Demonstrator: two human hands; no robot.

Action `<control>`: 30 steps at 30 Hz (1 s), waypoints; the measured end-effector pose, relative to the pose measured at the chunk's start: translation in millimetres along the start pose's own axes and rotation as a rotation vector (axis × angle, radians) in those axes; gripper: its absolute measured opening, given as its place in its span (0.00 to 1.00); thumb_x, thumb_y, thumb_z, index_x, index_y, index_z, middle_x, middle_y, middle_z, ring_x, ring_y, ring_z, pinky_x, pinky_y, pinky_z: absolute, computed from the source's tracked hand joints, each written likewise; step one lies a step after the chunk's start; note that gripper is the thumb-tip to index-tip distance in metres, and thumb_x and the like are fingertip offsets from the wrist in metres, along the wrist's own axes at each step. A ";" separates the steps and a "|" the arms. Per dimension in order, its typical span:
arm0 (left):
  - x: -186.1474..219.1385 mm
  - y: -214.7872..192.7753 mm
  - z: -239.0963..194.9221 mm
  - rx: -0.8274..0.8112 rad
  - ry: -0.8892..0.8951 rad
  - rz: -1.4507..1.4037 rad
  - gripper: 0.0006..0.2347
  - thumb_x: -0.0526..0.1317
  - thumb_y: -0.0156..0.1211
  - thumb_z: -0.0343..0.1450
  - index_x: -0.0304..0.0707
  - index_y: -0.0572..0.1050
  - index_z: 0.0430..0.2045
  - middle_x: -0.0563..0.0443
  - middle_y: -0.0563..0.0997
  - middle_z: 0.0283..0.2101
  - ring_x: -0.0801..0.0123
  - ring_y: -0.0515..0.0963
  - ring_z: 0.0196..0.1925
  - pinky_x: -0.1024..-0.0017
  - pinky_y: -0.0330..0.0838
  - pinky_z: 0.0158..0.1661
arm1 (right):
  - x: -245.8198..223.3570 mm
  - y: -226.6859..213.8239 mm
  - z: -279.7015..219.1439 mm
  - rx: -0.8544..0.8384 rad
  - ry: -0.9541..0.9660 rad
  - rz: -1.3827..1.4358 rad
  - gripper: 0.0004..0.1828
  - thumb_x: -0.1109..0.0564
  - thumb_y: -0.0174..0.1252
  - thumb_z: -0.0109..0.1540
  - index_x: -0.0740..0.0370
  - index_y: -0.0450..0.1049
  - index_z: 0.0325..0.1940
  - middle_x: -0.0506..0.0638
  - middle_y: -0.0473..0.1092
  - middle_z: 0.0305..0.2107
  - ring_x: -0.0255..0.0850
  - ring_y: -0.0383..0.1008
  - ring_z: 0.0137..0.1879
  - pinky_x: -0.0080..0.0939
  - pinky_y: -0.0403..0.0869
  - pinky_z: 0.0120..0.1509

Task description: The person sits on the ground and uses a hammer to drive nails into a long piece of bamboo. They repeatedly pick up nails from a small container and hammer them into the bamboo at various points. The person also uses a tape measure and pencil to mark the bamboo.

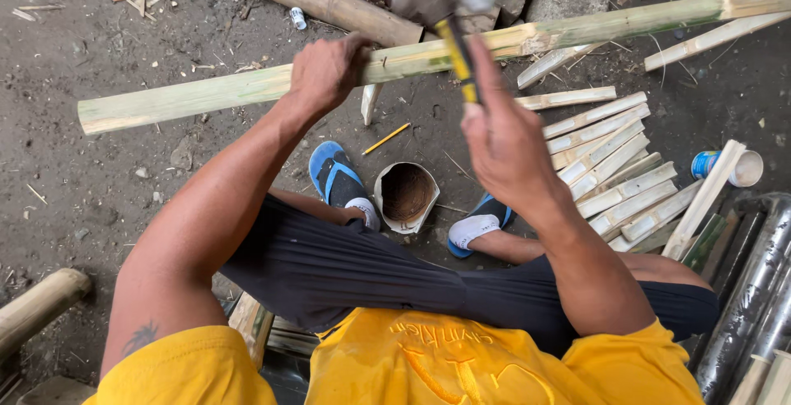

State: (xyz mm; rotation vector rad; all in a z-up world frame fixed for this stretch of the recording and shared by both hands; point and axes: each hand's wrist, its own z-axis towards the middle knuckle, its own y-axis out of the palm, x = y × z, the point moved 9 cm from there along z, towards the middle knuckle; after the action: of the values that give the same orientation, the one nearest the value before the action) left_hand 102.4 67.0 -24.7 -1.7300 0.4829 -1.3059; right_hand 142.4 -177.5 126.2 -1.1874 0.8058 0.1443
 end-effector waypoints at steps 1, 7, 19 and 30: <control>-3.7 -1.8 -1.9 0.013 -0.005 0.108 0.11 0.48 0.51 0.79 0.42 0.76 0.38 0.39 0.83 0.27 0.47 0.81 0.24 0.50 0.74 0.25 | -8.1 -14.5 -6.3 0.092 -0.074 0.037 0.34 0.60 0.42 0.77 0.46 0.38 0.85 0.48 0.72 0.33 0.33 0.71 0.26 0.32 0.74 0.28; -1.4 0.0 -5.9 0.023 0.041 0.197 0.11 0.45 0.44 0.78 0.37 0.71 0.36 0.31 0.81 0.28 0.36 0.81 0.27 0.44 0.73 0.29 | -1.4 11.7 8.7 0.108 -0.073 0.124 0.39 0.57 0.42 0.72 0.42 0.36 0.85 0.51 0.70 0.42 0.35 0.72 0.27 0.34 0.77 0.28; 2.5 -3.8 -6.5 0.020 0.009 0.141 0.10 0.43 0.45 0.77 0.37 0.72 0.36 0.29 0.82 0.32 0.34 0.81 0.32 0.43 0.74 0.35 | -22.3 -38.9 -20.9 0.320 -0.074 0.048 0.36 0.55 0.43 0.72 0.54 0.38 0.82 0.52 0.72 0.28 0.34 0.69 0.26 0.41 0.72 0.30; -1.7 3.4 -13.5 0.004 -0.009 0.127 0.12 0.45 0.42 0.77 0.39 0.72 0.37 0.30 0.82 0.34 0.32 0.80 0.35 0.41 0.72 0.37 | 17.9 -4.0 -12.8 0.223 -0.113 0.108 0.36 0.63 0.42 0.73 0.41 0.41 0.83 0.58 0.73 0.40 0.44 0.78 0.30 0.40 0.81 0.33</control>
State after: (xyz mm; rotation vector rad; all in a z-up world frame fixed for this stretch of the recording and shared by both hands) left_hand 90.2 60.9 -27.8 -1.6735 0.5756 -1.2075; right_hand 151.0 -195.5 116.3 -0.9184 0.7653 0.2032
